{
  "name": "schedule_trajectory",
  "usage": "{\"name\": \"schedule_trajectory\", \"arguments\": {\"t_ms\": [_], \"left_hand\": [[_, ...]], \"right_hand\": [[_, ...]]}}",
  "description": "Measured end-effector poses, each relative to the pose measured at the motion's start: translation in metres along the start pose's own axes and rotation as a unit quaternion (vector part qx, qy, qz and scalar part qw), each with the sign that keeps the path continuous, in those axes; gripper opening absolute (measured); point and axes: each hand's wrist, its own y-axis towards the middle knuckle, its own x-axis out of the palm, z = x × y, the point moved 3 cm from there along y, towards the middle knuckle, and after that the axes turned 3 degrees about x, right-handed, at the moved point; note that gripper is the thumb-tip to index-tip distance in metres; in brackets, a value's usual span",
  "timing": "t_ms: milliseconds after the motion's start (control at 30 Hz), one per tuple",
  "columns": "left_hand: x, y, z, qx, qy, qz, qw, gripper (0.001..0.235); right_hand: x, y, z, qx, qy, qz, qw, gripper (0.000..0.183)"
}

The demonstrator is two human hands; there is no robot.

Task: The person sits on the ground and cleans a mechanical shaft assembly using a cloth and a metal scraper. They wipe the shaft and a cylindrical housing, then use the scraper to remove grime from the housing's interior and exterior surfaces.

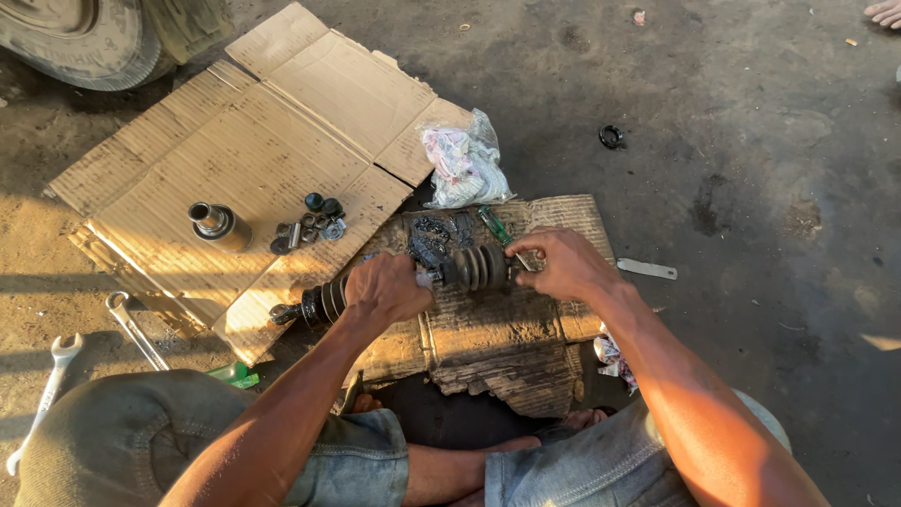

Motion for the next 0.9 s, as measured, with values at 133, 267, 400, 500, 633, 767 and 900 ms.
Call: {"name": "schedule_trajectory", "arguments": {"t_ms": [133,267,400,500,633,767,900], "left_hand": [[-0.007,-0.002,-0.003,-0.009,-0.002,0.007,1.000,0.013],[-0.003,0.001,-0.007,-0.002,0.012,0.010,1.000,0.011],[0.004,0.006,-0.010,0.009,0.038,0.026,0.999,0.017],[0.003,0.004,-0.008,0.040,0.061,0.065,0.995,0.021],[-0.005,0.002,-0.003,0.051,0.071,0.081,0.993,0.026],[-0.012,0.001,-0.004,0.037,0.074,0.072,0.994,0.014],[-0.026,0.000,-0.004,-0.023,-0.040,0.068,0.997,0.022]], "right_hand": [[-0.004,-0.006,-0.014,-0.005,-0.019,0.015,1.000,0.046],[-0.004,-0.007,-0.017,0.017,-0.051,-0.003,0.999,0.047],[-0.001,-0.003,-0.015,0.013,-0.087,-0.012,0.996,0.050],[0.002,0.000,-0.011,0.008,-0.106,-0.013,0.994,0.049],[0.004,0.005,-0.011,0.002,-0.114,-0.020,0.993,0.054],[-0.003,-0.001,-0.010,-0.007,-0.013,0.034,0.999,0.043],[-0.021,0.005,0.012,0.016,0.202,0.127,0.971,0.046]]}}
